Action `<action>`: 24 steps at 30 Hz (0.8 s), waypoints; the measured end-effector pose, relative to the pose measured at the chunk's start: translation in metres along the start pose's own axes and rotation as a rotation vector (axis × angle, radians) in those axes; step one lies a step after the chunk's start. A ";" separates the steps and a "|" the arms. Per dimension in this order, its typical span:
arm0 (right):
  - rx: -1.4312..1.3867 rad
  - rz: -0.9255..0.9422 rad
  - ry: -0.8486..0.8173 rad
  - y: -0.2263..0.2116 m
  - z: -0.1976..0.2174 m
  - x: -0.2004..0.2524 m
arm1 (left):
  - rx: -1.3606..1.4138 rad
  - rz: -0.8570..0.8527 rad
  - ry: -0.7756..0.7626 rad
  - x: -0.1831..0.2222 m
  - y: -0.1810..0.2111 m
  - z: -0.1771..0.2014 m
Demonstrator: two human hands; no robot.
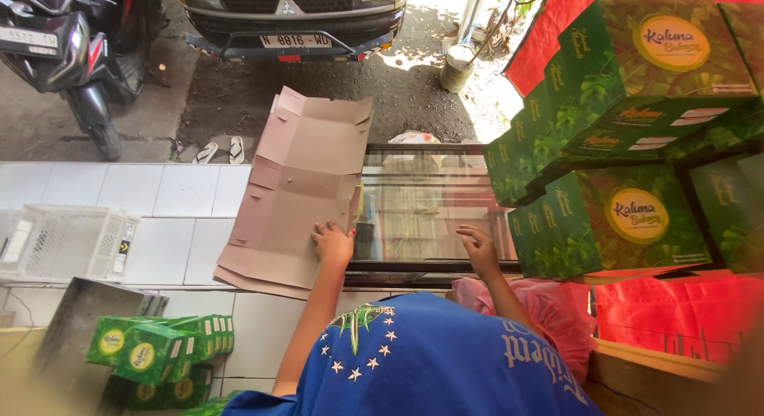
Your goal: Assembling cardboard bakery boxes into their 3D form.
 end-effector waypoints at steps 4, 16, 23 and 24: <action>-0.001 0.000 0.006 0.007 -0.003 0.002 | 0.059 -0.069 -0.004 -0.007 -0.007 -0.004; 0.080 -0.041 0.003 -0.001 -0.006 0.003 | 0.203 -0.206 0.025 -0.027 -0.028 -0.015; 0.124 0.081 0.005 -0.019 -0.005 0.004 | 0.346 -0.202 -0.036 -0.046 -0.047 0.004; 0.104 0.001 0.009 -0.013 -0.004 0.005 | 0.478 -0.143 -0.088 -0.037 -0.050 0.020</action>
Point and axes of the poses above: each hand's wrist, its own x-axis away from the middle knuckle, its own z-axis out of the back of the hand, y = z × x, the point moved 9 cm from there along -x, towards the middle knuckle, and after that the axes turned 5 degrees about z, right-handed, at the moved point
